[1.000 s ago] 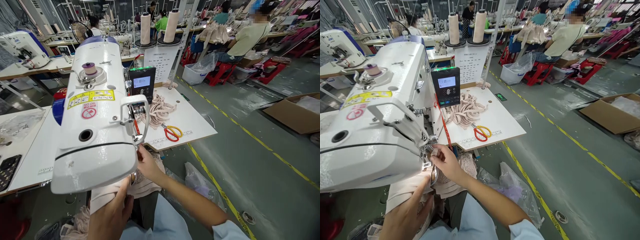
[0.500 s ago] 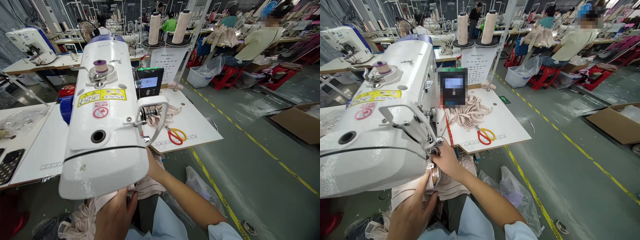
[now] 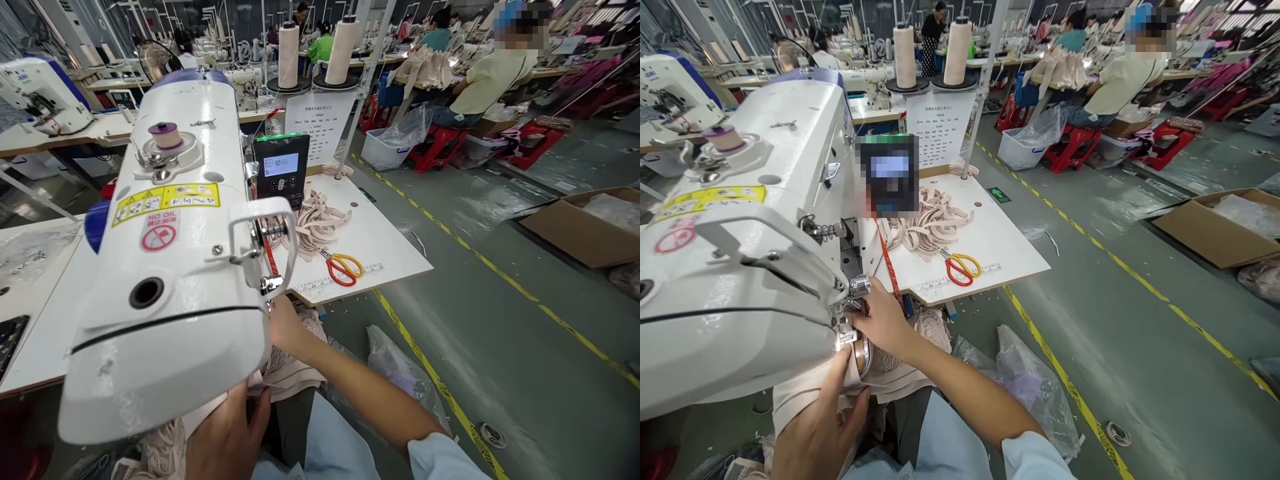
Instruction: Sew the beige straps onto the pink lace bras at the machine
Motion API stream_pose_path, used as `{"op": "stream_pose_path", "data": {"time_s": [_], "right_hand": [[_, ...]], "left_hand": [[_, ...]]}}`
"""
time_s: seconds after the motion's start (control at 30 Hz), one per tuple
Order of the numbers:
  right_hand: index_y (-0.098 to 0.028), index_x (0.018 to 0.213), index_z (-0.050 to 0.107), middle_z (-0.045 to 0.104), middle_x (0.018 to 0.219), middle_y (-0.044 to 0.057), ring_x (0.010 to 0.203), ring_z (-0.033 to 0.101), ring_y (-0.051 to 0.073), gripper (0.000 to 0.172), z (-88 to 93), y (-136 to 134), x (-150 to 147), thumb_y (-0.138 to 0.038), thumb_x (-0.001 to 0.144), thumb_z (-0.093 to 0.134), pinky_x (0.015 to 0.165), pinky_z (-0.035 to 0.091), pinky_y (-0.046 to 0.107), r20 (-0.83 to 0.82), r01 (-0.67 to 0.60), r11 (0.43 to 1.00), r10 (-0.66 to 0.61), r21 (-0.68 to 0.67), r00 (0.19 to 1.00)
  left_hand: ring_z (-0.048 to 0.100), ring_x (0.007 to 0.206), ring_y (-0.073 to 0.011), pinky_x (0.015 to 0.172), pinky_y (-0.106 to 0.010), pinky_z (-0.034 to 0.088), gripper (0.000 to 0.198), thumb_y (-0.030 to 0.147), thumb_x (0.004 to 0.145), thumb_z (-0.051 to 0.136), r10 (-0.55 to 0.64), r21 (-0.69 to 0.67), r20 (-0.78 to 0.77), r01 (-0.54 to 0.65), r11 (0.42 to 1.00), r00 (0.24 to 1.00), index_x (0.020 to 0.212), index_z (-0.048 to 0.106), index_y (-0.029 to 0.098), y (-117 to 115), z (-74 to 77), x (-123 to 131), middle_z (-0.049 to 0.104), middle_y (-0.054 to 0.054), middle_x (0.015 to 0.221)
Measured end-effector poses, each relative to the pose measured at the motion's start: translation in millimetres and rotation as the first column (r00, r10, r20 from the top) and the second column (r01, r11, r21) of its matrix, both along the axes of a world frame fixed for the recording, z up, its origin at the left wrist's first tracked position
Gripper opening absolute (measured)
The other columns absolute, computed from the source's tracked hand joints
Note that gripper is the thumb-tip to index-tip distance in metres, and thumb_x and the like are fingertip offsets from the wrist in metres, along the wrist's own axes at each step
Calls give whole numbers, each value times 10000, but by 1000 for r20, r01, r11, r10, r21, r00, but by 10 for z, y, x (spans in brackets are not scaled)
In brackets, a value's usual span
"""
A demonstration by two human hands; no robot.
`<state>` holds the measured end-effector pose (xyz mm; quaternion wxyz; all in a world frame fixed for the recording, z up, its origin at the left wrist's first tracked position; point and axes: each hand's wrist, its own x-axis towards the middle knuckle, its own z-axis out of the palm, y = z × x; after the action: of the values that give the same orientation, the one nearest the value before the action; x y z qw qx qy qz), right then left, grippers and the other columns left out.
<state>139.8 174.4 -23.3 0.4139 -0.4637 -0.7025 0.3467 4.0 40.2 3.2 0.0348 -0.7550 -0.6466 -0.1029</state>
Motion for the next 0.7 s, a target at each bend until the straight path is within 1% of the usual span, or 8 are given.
{"op": "stream_pose_path", "data": {"time_s": [0.1, 0.23, 0.33, 0.43, 0.5, 0.57, 0.63, 0.7], "right_hand": [[-253, 1113, 630, 578, 1165, 67, 1039, 588, 242, 363, -47, 33, -2, -135, 769, 625, 838, 493, 327, 0, -8, 999, 8, 44, 1000], [-237, 1161, 605, 581, 1189, 69, 1060, 592, 242, 413, -70, 50, 12, -126, 763, 607, 857, 487, 325, -30, -7, 999, 9, 47, 1000], [-228, 1169, 605, 588, 1175, 58, 1056, 585, 218, 454, -60, 43, 20, -68, 745, 578, 869, 481, 304, -117, 16, 998, -8, 60, 993], [-242, 1181, 609, 593, 1185, 45, 1052, 583, 205, 499, -56, 40, 8, -41, 725, 580, 890, 473, 298, -150, 15, 996, -3, 83, 989], [-257, 1183, 613, 597, 1192, 41, 1062, 583, 207, 509, -63, 42, -2, -39, 724, 583, 884, 473, 296, -135, -1, 996, 13, 88, 991], [-250, 1167, 621, 603, 1179, 45, 1064, 582, 211, 493, -74, 43, -1, -35, 725, 576, 866, 476, 293, -138, 1, 997, 10, 77, 990], [-225, 1154, 623, 604, 1168, 54, 1054, 580, 211, 470, -83, 41, 12, -37, 727, 567, 859, 479, 291, -172, 14, 999, -5, 50, 985], [-206, 1148, 622, 600, 1181, 60, 1034, 582, 208, 450, -78, 33, 23, -43, 733, 558, 859, 483, 294, -207, 19, 999, -12, 29, 978]], "left_hand": [[519, 368, -153, 385, -245, 280, 497, 429, 911, 506, 9, -14, 20, -9, 1000, 1000, 1366, 531, 229, 8, 9, 7, 629, 12, 496], [502, 340, -157, 362, -235, 262, 549, 430, 901, 515, 7, -55, 20, -6, 998, 1000, 1410, 484, 229, 6, 11, 24, 589, 26, 444], [534, 366, -166, 378, -232, 294, 561, 430, 888, 532, -5, -69, 47, 8, 998, 999, 1413, 489, 236, 6, 24, 24, 622, 10, 480], [574, 404, -178, 409, -229, 347, 568, 428, 898, 516, 7, -97, 131, 5, 995, 991, 1427, 473, 226, 18, 58, -8, 652, -3, 511], [576, 404, -171, 423, -221, 375, 557, 423, 900, 511, 17, -100, 181, 1, 995, 983, 1417, 485, 219, 29, 86, -29, 654, -4, 510], [544, 368, -153, 417, -214, 379, 542, 421, 896, 515, 11, -101, 189, 8, 995, 982, 1401, 504, 225, 30, 97, -38, 652, -1, 504], [499, 324, -136, 398, -210, 364, 545, 423, 894, 520, 7, -118, 170, 13, 993, 985, 1406, 500, 236, 15, 75, -40, 646, 5, 491], [508, 328, -134, 400, -208, 375, 563, 417, 891, 528, 18, -136, 164, 5, 991, 986, 1424, 476, 245, -10, 15, -49, 671, -3, 528]]}}
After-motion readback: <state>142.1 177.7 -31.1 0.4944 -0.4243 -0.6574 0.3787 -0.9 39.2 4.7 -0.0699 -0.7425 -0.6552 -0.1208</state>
